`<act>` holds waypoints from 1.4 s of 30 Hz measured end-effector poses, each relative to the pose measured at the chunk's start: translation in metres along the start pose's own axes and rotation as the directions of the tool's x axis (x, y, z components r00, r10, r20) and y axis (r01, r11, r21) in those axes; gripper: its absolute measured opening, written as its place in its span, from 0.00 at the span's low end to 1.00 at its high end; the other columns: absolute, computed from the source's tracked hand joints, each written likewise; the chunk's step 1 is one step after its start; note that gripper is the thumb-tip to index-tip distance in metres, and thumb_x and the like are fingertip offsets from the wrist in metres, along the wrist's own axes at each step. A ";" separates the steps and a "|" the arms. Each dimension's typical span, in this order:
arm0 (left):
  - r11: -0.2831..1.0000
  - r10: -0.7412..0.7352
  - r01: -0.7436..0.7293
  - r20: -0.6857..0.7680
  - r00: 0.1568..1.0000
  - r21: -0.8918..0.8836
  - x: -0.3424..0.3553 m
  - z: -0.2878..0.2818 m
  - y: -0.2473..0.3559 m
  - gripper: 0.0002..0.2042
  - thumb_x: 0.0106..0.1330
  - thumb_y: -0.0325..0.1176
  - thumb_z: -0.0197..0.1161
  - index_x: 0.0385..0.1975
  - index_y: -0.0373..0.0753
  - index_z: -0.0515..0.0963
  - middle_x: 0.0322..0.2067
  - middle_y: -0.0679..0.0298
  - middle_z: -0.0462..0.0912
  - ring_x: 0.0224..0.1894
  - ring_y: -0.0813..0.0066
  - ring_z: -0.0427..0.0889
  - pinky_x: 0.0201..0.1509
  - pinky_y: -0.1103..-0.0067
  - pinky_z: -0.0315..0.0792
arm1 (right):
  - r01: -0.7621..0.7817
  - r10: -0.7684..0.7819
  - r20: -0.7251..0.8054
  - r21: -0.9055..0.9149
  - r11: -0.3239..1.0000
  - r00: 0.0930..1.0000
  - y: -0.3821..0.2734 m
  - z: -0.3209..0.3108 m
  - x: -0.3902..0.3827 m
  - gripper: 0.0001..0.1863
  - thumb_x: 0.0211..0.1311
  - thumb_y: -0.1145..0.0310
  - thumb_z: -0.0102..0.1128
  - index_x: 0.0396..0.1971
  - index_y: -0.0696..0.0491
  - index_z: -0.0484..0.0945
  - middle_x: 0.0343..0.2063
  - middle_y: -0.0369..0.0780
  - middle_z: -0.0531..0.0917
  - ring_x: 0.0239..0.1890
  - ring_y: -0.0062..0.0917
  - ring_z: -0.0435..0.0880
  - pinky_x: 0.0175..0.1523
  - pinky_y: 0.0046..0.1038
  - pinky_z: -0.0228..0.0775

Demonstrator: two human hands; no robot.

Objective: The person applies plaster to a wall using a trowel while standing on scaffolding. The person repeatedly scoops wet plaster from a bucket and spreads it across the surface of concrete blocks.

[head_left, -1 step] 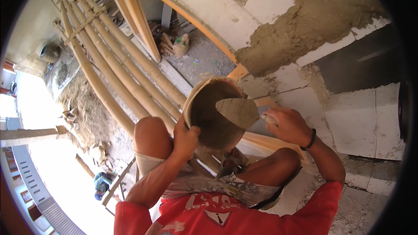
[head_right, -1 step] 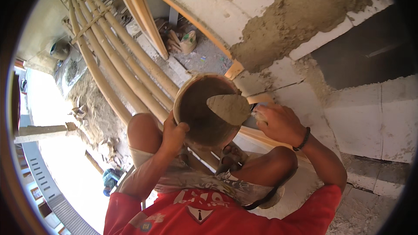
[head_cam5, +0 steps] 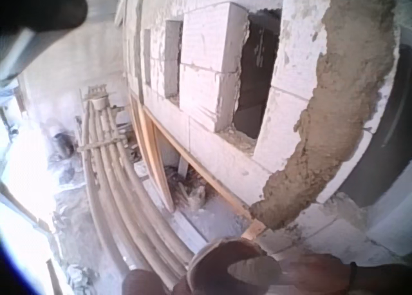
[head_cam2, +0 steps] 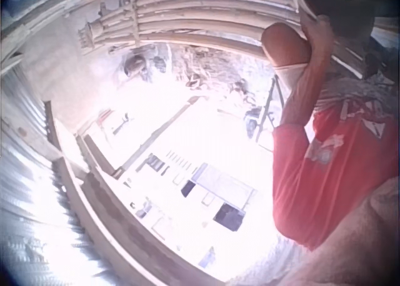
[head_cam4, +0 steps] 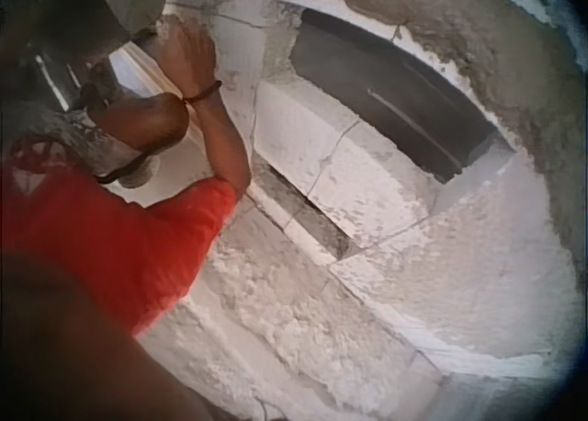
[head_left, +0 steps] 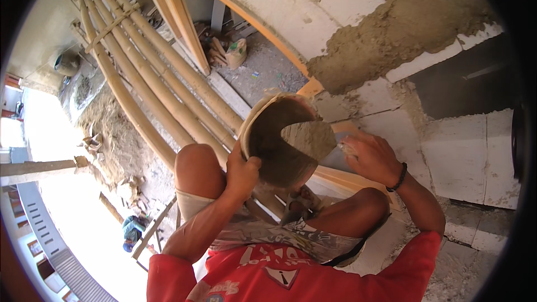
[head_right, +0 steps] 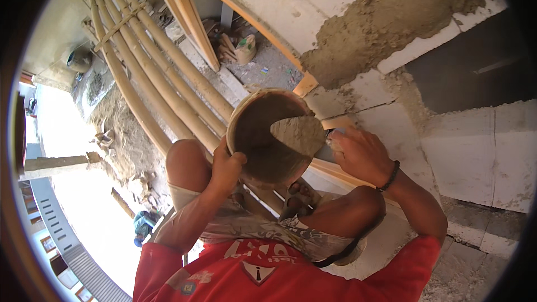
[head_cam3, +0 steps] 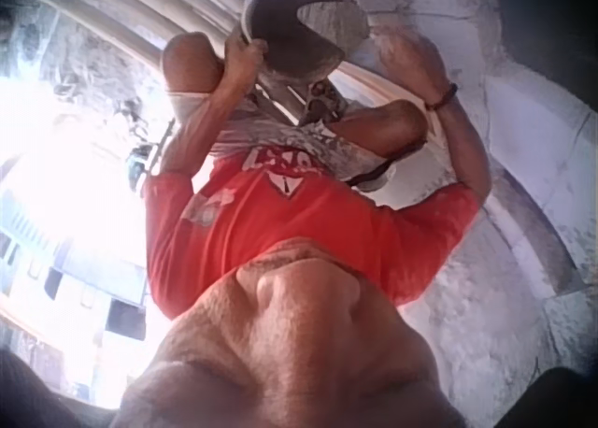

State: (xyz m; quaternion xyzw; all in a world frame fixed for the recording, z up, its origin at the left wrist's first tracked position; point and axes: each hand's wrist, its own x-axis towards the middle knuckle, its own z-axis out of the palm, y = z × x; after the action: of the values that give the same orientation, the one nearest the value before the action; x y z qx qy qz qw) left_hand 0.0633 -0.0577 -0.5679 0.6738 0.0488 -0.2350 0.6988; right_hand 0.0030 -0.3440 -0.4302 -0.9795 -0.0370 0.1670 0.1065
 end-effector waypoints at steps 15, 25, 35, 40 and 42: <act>0.996 0.058 -0.060 0.031 0.998 0.069 -0.005 0.007 -0.002 0.29 0.56 0.19 0.56 0.63 0.31 0.68 0.50 0.48 0.82 0.54 0.61 0.81 0.59 0.71 0.72 | 0.093 -0.101 0.133 0.062 0.994 0.986 -0.015 0.081 0.049 0.16 0.54 0.66 0.63 0.43 0.56 0.81 0.26 0.52 0.83 0.33 0.49 0.85 0.40 0.48 0.77; 0.998 -0.004 0.004 -0.005 1.000 0.057 -0.004 0.002 0.008 0.30 0.54 0.19 0.55 0.63 0.31 0.68 0.50 0.49 0.81 0.53 0.62 0.80 0.58 0.72 0.72 | 0.100 -0.120 0.065 0.248 0.964 0.991 0.015 0.096 0.035 0.19 0.59 0.59 0.65 0.47 0.54 0.79 0.31 0.49 0.84 0.35 0.47 0.84 0.40 0.44 0.76; 0.997 -0.050 0.053 0.050 0.997 -0.062 0.001 0.009 0.005 0.29 0.52 0.17 0.52 0.59 0.29 0.71 0.47 0.55 0.81 0.49 0.68 0.79 0.55 0.76 0.72 | 0.114 -0.096 -0.105 0.176 0.978 0.990 0.045 0.085 0.016 0.19 0.59 0.58 0.67 0.44 0.54 0.79 0.31 0.47 0.83 0.32 0.44 0.84 0.38 0.41 0.77; 0.996 -0.012 0.017 0.066 0.998 -0.086 0.001 0.005 0.005 0.30 0.52 0.16 0.51 0.61 0.31 0.69 0.47 0.56 0.81 0.46 0.69 0.79 0.50 0.77 0.75 | 0.037 0.000 -0.154 0.234 0.972 0.988 0.021 0.011 -0.005 0.19 0.56 0.62 0.69 0.43 0.56 0.79 0.29 0.45 0.82 0.30 0.41 0.84 0.38 0.38 0.75; 0.995 -0.013 0.018 0.059 0.998 -0.100 0.002 0.006 0.007 0.30 0.52 0.16 0.51 0.60 0.31 0.69 0.46 0.56 0.81 0.45 0.69 0.80 0.49 0.77 0.75 | -0.038 0.074 -0.101 0.321 0.946 0.992 0.010 -0.025 -0.014 0.19 0.54 0.62 0.71 0.42 0.57 0.79 0.28 0.45 0.82 0.29 0.40 0.83 0.38 0.36 0.74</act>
State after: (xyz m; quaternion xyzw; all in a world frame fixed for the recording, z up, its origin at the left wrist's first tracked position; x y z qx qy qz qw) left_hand 0.0660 -0.0638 -0.5618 0.6303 0.0452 -0.2574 0.7311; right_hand -0.0015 -0.3607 -0.4047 -0.9580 0.0242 0.1186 0.2601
